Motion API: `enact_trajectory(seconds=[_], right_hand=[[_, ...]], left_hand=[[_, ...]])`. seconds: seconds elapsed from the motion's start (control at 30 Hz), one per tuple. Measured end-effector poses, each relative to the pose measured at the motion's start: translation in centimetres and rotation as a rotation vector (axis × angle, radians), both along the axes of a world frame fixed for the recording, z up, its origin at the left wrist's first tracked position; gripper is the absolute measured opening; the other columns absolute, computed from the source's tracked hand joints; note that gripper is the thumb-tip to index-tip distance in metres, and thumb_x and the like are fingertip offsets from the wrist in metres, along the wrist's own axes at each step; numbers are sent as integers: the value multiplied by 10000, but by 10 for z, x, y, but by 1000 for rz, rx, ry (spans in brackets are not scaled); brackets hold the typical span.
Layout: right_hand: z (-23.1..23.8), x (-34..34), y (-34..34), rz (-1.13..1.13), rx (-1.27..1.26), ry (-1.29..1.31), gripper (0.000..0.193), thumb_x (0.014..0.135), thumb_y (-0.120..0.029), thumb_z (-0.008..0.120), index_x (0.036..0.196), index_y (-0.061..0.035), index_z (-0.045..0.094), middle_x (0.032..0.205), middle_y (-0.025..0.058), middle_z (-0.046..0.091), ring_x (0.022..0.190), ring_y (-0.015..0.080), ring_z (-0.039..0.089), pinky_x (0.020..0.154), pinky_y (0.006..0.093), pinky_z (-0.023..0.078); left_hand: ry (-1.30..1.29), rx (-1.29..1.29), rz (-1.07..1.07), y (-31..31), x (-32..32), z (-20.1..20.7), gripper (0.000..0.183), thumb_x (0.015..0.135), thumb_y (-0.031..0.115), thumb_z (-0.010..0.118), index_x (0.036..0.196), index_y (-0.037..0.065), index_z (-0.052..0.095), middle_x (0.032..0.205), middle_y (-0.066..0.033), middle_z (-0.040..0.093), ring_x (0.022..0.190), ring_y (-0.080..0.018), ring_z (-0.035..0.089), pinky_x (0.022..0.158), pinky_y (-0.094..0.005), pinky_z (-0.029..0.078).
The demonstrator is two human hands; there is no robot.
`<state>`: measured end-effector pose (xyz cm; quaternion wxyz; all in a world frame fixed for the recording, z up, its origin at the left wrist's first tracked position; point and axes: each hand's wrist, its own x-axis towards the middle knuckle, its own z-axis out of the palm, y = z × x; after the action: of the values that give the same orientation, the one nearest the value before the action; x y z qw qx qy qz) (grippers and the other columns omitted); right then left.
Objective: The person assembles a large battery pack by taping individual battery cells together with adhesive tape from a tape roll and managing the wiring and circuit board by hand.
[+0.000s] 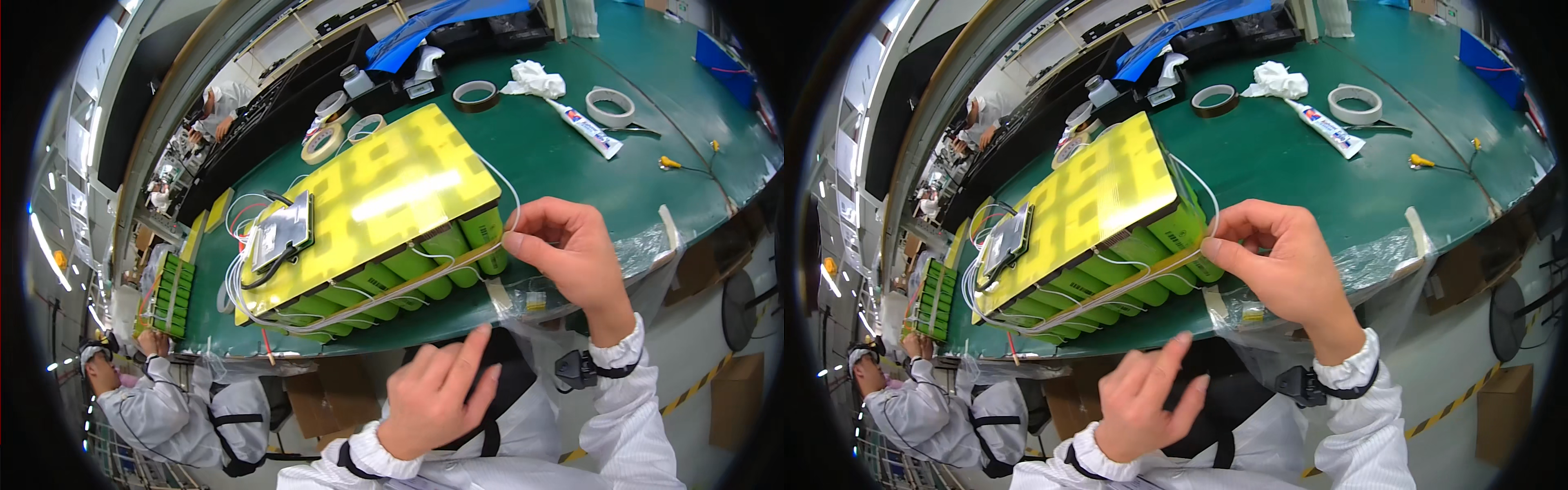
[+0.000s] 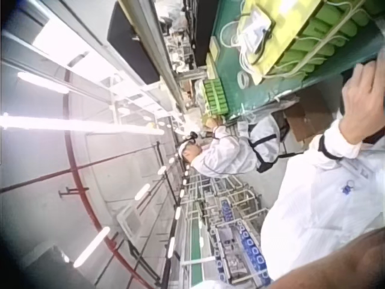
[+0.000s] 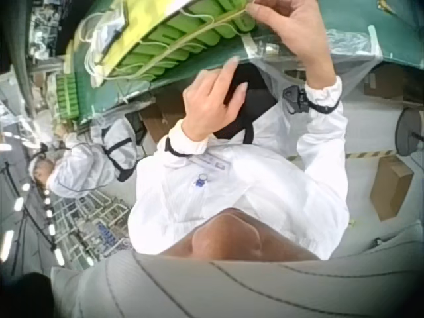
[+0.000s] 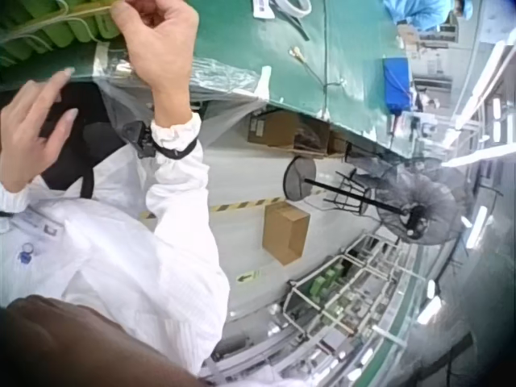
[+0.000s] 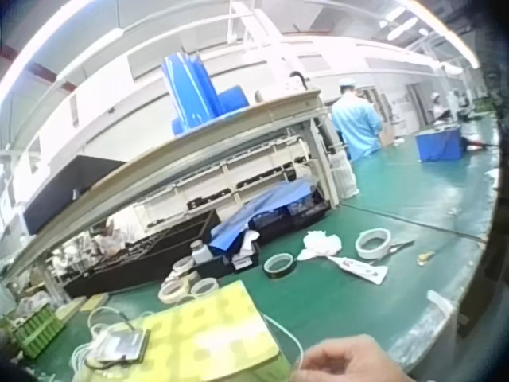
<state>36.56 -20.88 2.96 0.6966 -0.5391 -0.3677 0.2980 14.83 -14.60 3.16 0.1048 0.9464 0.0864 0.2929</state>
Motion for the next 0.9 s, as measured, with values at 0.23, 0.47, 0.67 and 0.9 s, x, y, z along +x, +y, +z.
enact_trajectory(seconds=[0.23, 0.47, 0.67, 0.9], right_hand=[[-4, -12, 4, -186, 69, -121, 176, 820, -73, 761, 985, -21, 732, 772, -5, 657, 570, 19, 501, 516, 202, 401], [-10, 2, 7, -65, 83, 79, 273, 871, -60, 731, 1118, 27, 654, 806, 23, 676, 655, 45, 592, 601, 205, 487], [4, 1, 21, -284, 86, -223, 241, 860, -65, 677, 1081, 28, 684, 777, 108, 693, 610, 135, 629, 582, 285, 499], [0, 4, 33, -320, 87, -462, 197, 818, -67, 624, 968, 6, 728, 843, 205, 697, 722, 365, 668, 695, 422, 525]], left_hand=[[160, 188, 40, 22, 20, 20, 711, 767, 143, 779, 1403, -27, 511, 683, -55, 574, 568, -211, 558, 520, -319, 456], [216, 306, 57, 30, 36, 27, 672, 815, 247, 759, 1424, 66, 541, 573, -18, 507, 509, -199, 546, 495, -322, 434], [291, 293, 106, 33, 32, 28, 668, 808, 210, 761, 1417, 48, 539, 682, -72, 655, 537, -244, 590, 640, -343, 514], [289, 325, 72, 37, 32, 27, 671, 805, 198, 756, 1414, 25, 535, 654, -71, 638, 529, -248, 582, 635, -351, 507]])
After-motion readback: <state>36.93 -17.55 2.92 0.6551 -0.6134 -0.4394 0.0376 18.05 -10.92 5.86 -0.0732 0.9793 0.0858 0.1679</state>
